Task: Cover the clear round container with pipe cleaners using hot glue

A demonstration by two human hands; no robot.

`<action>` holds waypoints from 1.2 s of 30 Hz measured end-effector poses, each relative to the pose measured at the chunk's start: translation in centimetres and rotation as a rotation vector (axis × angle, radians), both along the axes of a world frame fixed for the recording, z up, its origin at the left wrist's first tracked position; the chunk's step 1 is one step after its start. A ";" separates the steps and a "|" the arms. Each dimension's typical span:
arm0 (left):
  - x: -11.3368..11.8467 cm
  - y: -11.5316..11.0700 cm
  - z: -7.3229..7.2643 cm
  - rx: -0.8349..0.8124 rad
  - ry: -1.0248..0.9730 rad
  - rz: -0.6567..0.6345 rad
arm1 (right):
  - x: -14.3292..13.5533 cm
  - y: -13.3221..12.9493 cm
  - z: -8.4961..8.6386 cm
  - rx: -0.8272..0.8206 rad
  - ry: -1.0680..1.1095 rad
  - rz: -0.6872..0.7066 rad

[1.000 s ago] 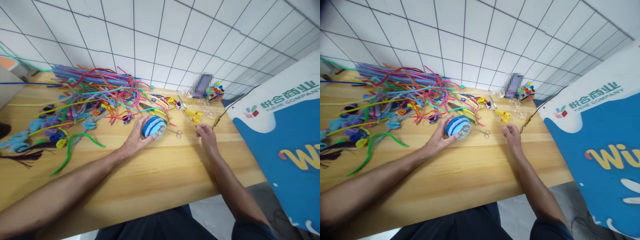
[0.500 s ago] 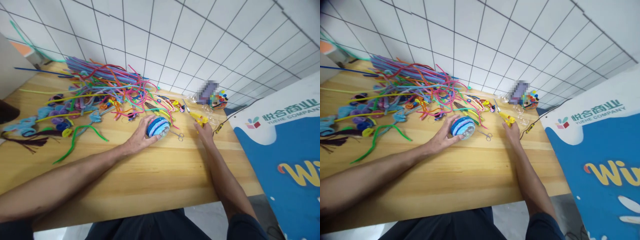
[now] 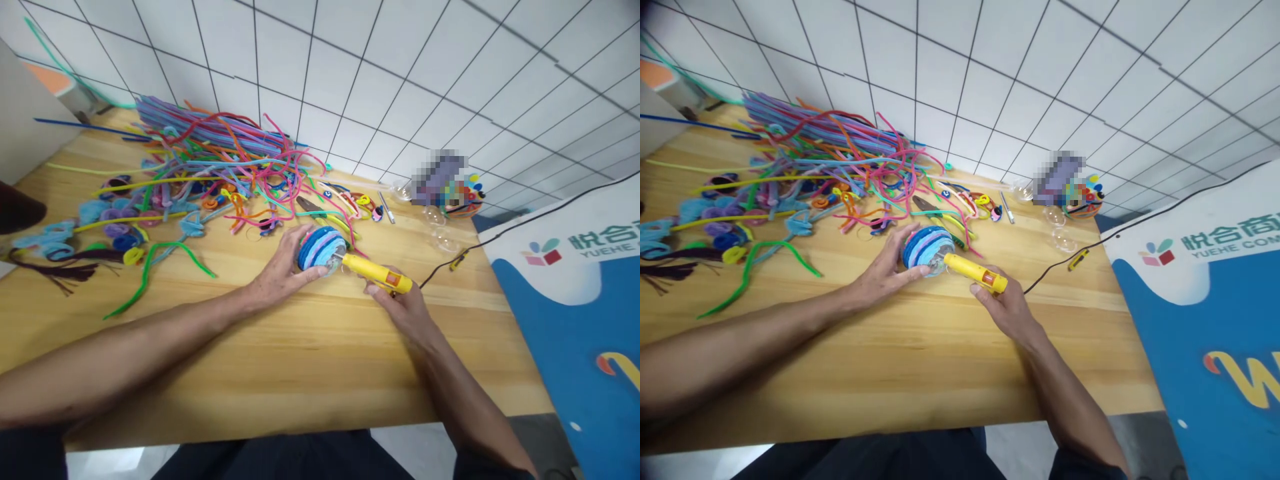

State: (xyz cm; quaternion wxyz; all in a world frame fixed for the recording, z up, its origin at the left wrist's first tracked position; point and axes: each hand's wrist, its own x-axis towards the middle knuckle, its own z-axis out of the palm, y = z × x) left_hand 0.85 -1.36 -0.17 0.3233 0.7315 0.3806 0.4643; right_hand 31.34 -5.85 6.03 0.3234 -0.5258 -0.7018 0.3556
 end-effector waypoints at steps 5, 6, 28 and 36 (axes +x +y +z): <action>0.0 0.1 -0.3 0.034 -0.017 -0.011 | -0.4 0.0 0.5 0.013 -0.025 0.027; -0.1 0.1 -0.2 0.031 -0.012 -0.014 | -0.6 0.0 0.5 0.003 -0.021 0.033; 0.2 0.4 -0.6 0.037 -0.052 0.004 | -0.2 -0.2 -1.6 0.110 -0.013 0.006; 0.0 0.4 -0.3 0.040 -0.042 -0.020 | -0.6 -0.4 -1.1 0.140 -0.021 0.096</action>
